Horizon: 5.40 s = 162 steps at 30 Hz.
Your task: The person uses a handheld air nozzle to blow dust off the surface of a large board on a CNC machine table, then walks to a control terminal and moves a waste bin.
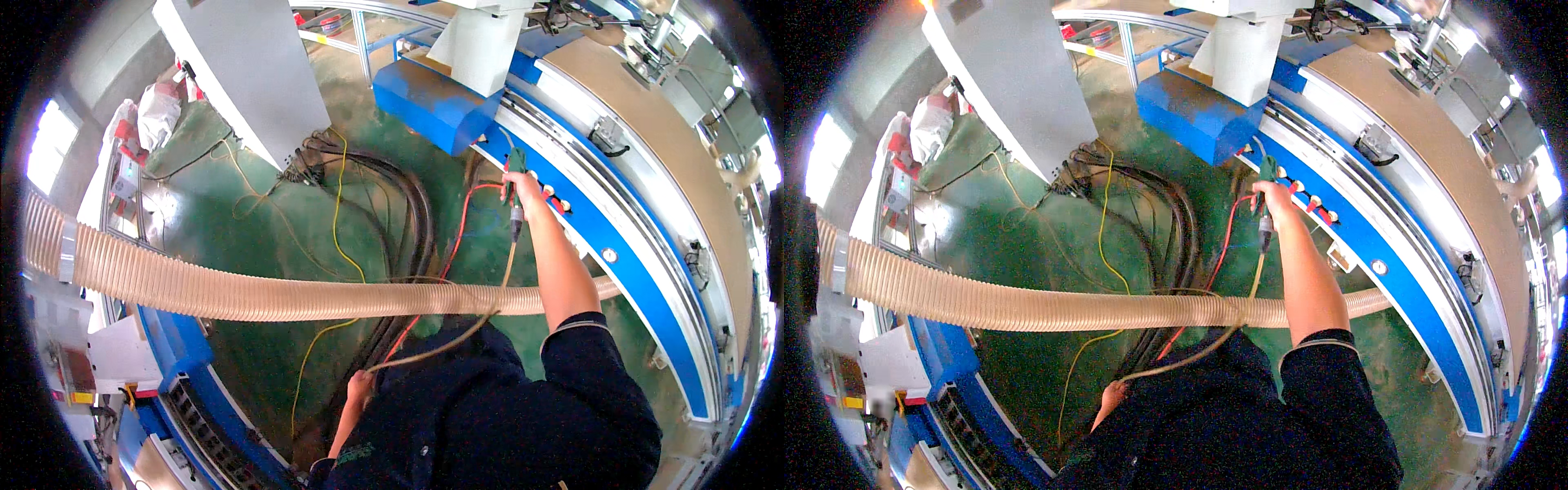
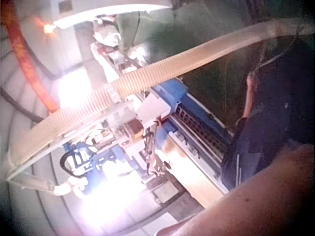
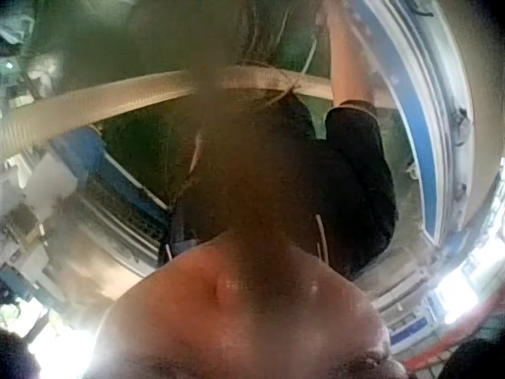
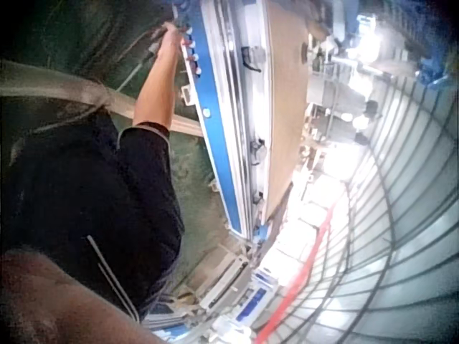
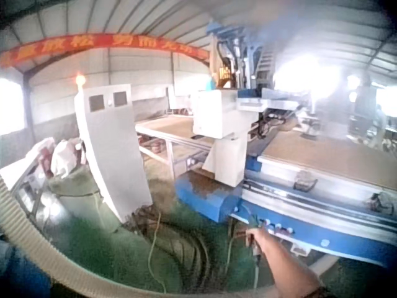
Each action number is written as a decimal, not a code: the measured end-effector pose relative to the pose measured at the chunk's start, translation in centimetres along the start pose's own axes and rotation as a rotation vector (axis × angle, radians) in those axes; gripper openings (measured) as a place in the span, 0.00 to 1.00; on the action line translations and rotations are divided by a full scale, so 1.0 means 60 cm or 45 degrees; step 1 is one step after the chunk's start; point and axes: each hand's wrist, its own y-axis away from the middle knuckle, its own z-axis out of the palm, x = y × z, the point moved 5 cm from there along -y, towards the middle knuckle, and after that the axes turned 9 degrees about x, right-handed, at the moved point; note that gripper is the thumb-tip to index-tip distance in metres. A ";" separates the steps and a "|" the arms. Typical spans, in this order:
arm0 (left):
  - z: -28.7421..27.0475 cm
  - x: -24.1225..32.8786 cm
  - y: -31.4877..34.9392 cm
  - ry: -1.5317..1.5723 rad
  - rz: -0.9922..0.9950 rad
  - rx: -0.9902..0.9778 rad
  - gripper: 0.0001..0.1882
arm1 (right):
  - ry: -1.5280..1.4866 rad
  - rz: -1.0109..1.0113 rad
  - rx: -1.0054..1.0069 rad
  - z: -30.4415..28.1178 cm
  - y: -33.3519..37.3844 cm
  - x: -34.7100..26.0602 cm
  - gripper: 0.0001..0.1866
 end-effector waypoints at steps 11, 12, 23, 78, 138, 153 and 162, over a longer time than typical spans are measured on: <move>-0.002 0.128 -0.029 -0.232 0.069 -0.037 0.19 | -0.177 -0.019 0.248 -0.056 -0.096 -0.045 0.08; -0.001 0.139 -0.031 -0.230 0.049 -0.036 0.19 | -0.211 -0.016 0.223 -0.051 -0.102 -0.067 0.08; 0.032 0.295 -0.018 -0.044 -0.059 0.095 0.15 | -0.087 0.013 -0.217 0.037 -0.148 -0.103 0.09; -0.421 0.746 -1.011 0.321 -0.251 0.179 0.15 | -0.474 -0.146 0.417 0.633 -1.091 -0.515 0.08; -0.621 0.887 -1.156 0.332 -0.590 0.057 0.09 | -0.720 0.928 0.023 1.086 -1.049 0.039 0.11; -0.606 0.882 -1.134 0.209 -0.455 0.116 0.10 | -0.595 0.619 0.062 1.100 -1.229 -0.001 0.09; -0.602 0.904 -1.120 0.234 -0.357 0.175 0.10 | -0.323 0.509 0.187 1.086 -1.279 -0.047 0.11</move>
